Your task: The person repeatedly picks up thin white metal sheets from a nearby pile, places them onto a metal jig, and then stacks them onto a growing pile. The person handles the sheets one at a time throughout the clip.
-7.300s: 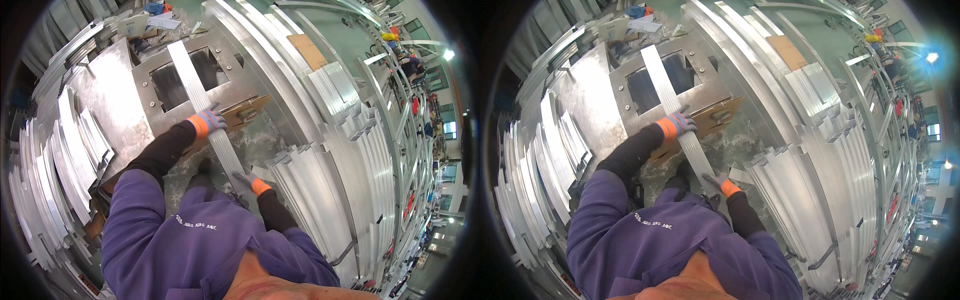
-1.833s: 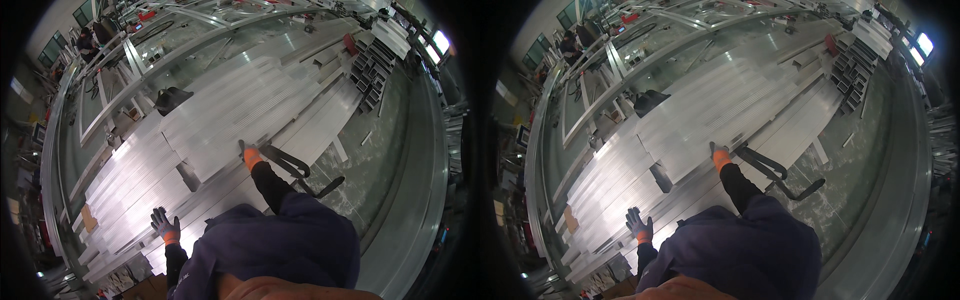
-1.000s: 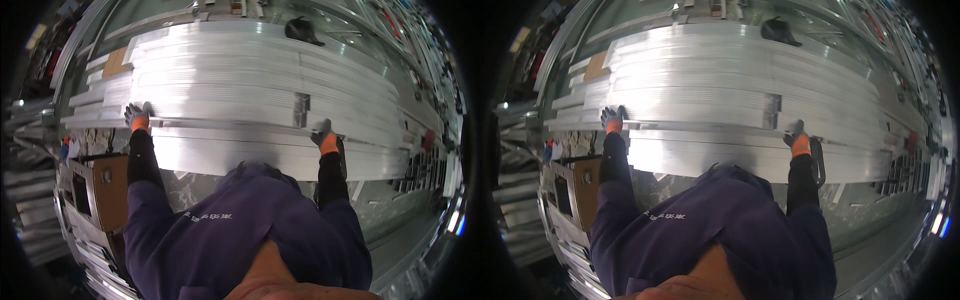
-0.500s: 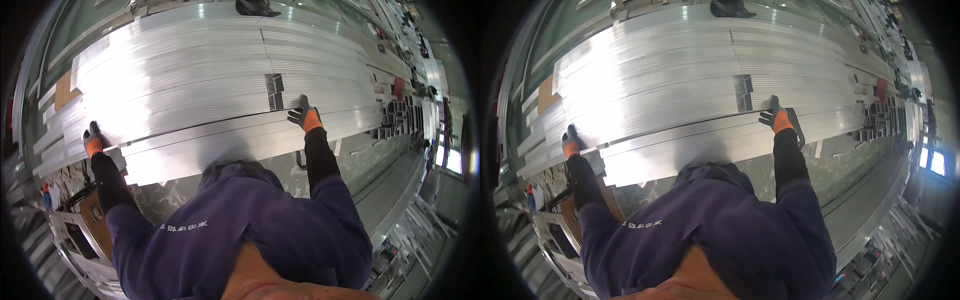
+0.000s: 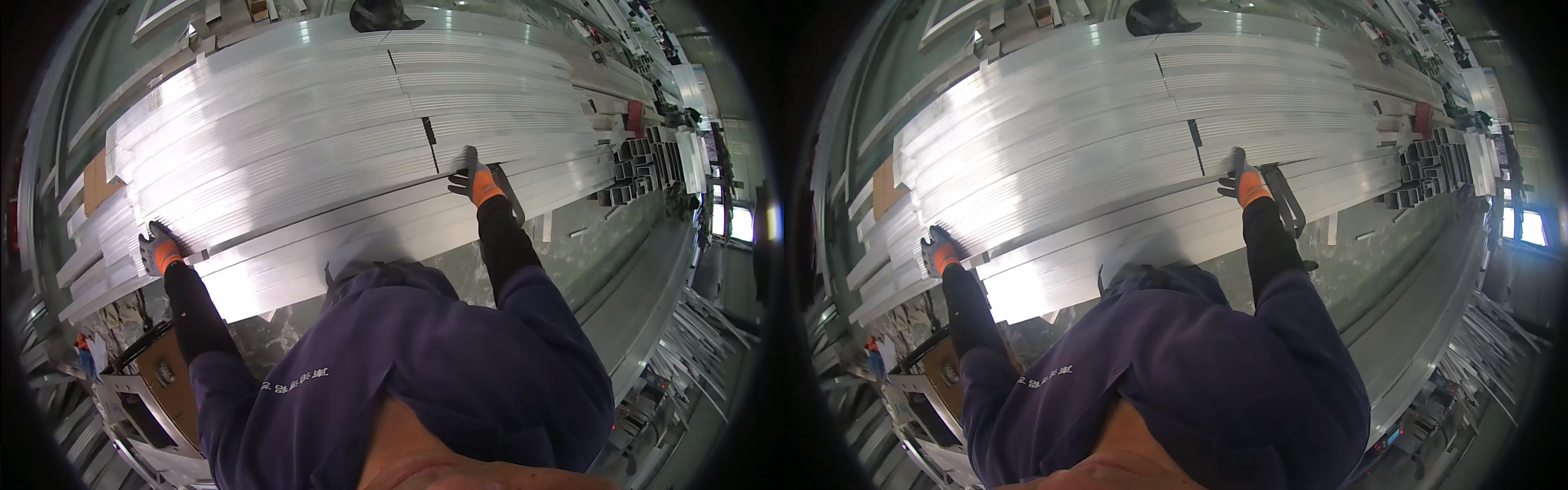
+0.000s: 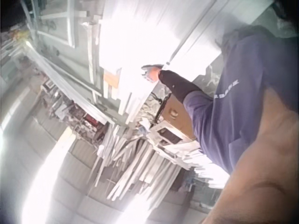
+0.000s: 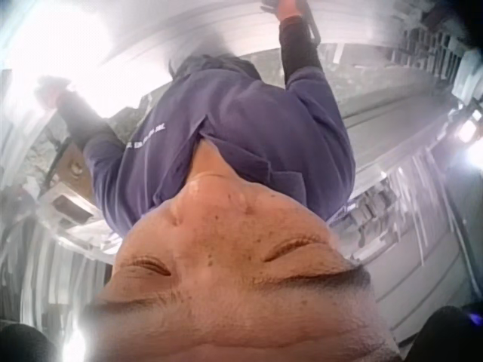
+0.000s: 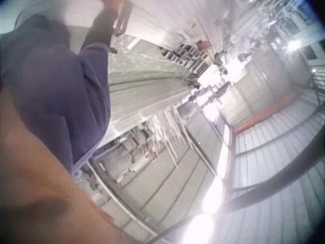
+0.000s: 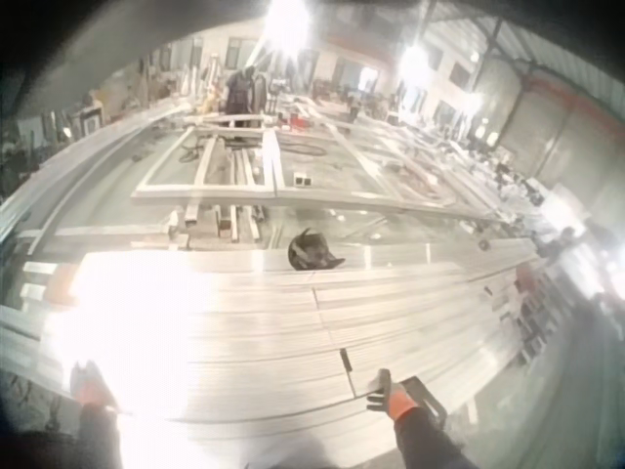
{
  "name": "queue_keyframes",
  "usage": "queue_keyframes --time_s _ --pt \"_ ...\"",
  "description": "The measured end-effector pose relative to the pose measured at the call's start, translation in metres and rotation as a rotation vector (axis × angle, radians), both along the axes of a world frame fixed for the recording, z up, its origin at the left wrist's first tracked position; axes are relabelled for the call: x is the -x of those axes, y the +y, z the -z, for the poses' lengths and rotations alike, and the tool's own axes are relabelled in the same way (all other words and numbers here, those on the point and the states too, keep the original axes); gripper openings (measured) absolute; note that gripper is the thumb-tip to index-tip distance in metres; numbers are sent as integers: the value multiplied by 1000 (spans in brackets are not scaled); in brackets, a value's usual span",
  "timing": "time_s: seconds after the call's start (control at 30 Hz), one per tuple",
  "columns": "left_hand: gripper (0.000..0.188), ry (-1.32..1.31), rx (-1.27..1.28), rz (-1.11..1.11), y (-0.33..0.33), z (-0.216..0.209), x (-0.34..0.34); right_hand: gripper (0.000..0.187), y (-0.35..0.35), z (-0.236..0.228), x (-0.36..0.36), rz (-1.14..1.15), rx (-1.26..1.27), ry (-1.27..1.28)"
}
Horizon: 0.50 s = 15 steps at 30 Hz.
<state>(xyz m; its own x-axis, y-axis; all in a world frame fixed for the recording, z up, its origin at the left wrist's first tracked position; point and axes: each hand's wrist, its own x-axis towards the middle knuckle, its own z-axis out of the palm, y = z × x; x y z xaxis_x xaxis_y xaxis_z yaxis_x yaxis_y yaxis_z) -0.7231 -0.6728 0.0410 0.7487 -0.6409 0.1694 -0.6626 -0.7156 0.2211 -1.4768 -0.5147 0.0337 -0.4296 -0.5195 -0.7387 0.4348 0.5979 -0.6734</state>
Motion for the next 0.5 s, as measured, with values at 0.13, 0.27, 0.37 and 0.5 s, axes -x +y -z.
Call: queue_keyframes --time_s 0.13,0.27,0.37,0.5 --pt "91 -390 -194 278 2 15 92 64 -7 29 4 66 -43 86" --pt "86 -203 -30 859 42 -6 332 94 -8 78 18 224 -133 95" --pt "85 -107 -156 1047 69 -43 454 85 1 107 42 75 -74 -58" --pt "83 -161 -205 929 78 -44 486 69 32 34 119 -204 -129 117"
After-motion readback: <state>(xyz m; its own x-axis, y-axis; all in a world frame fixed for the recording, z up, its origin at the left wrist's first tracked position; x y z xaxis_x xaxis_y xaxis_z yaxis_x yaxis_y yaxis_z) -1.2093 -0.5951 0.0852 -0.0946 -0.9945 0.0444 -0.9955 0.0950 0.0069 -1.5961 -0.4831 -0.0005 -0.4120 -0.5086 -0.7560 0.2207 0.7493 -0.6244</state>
